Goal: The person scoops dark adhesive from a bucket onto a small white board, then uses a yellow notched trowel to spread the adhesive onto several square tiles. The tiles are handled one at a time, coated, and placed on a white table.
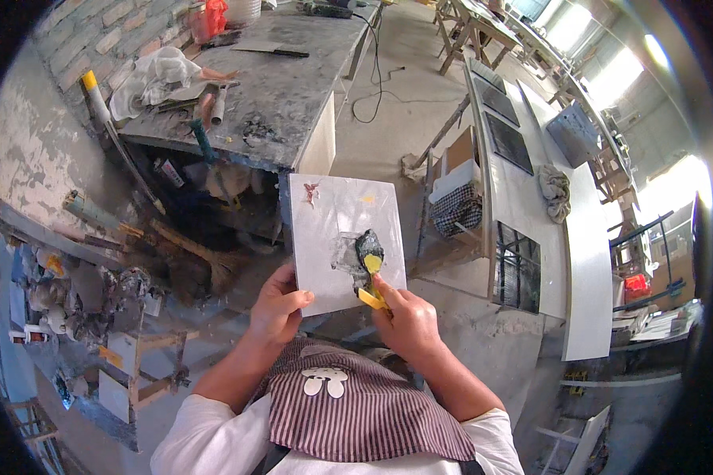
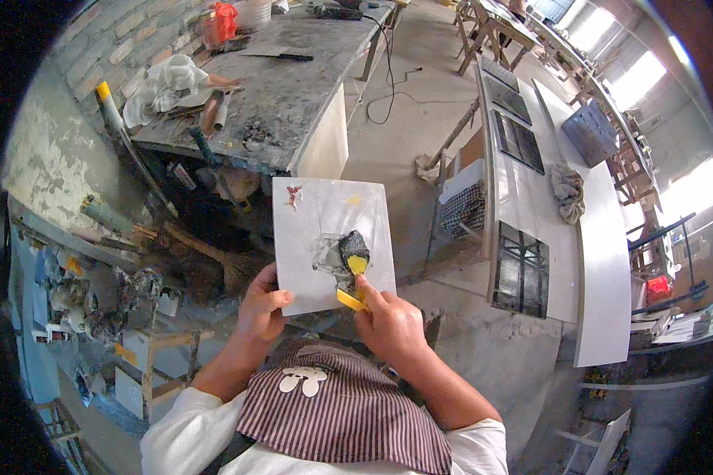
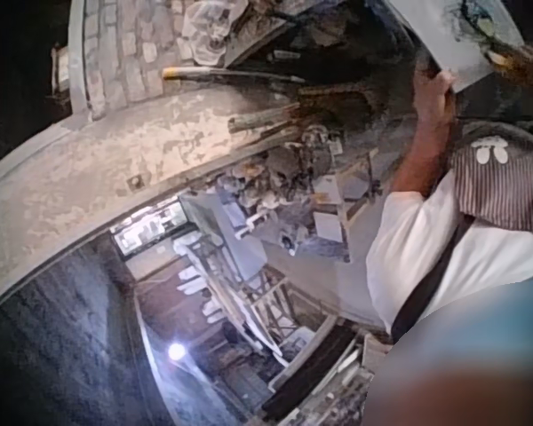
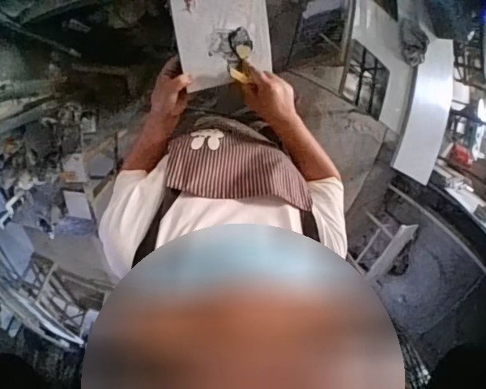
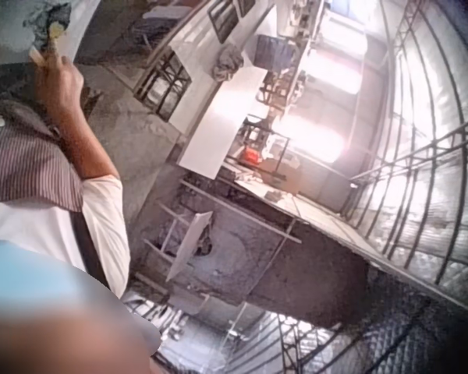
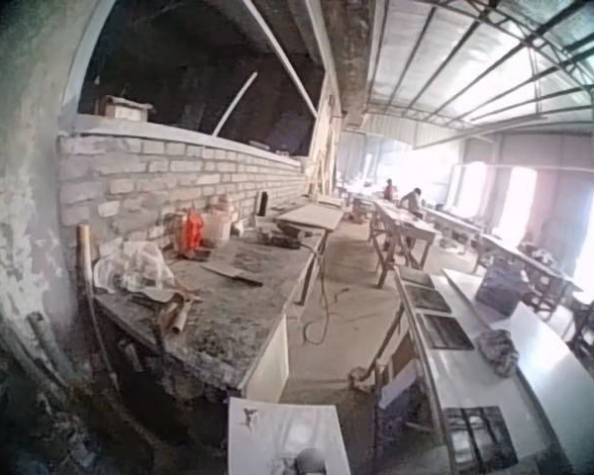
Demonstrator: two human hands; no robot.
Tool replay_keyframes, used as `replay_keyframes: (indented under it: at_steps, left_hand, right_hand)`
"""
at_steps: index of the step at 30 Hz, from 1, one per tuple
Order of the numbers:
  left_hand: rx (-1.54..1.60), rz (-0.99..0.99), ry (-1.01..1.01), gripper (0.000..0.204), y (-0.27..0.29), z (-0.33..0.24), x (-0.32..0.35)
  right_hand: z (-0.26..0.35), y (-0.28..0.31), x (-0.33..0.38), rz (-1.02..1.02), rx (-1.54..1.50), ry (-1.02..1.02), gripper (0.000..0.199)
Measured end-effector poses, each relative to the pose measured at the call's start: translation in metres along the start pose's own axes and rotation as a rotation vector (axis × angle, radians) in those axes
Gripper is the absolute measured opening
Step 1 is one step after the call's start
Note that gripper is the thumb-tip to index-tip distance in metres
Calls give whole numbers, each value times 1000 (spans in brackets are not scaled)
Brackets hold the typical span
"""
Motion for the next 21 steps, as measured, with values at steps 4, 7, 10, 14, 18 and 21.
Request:
replay_keyframes:
  at_steps: [4, 7, 10, 14, 18, 21]
  left_hand:
    - [50, 4, -11, 57, 2, 0, 0]
    - [102, 31, 12, 56, 7, 6, 0]
    - [99, 42, 42, 56, 8, 9, -2]
    - [94, 60, 48, 55, 11, 13, -5]
    - [-33, -18, 10, 55, 22, 14, -7]
    - [23, -3, 44, 55, 30, 18, -6]
  right_hand:
    - [10, -3, -4, 13, -35, 24, 49]
    - [15, -3, -4, 71, -37, 12, 47]
    - [18, -3, -4, 124, -82, -7, 44]
    - [21, -5, -5, 230, -95, -67, 41]
    - [16, 11, -11, 263, -289, -185, 36]
    - [-17, 7, 0, 63, -687, -297, 29]
Point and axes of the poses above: each hand's wrist, its own x-axis away from the middle knuckle, its own y-axis out of the back of the hand, z = x × y, the point moved 8 cm from there along -x, towards the middle knuckle, and after that the axes turned 9 degrees about z, right-handed, at the moved point
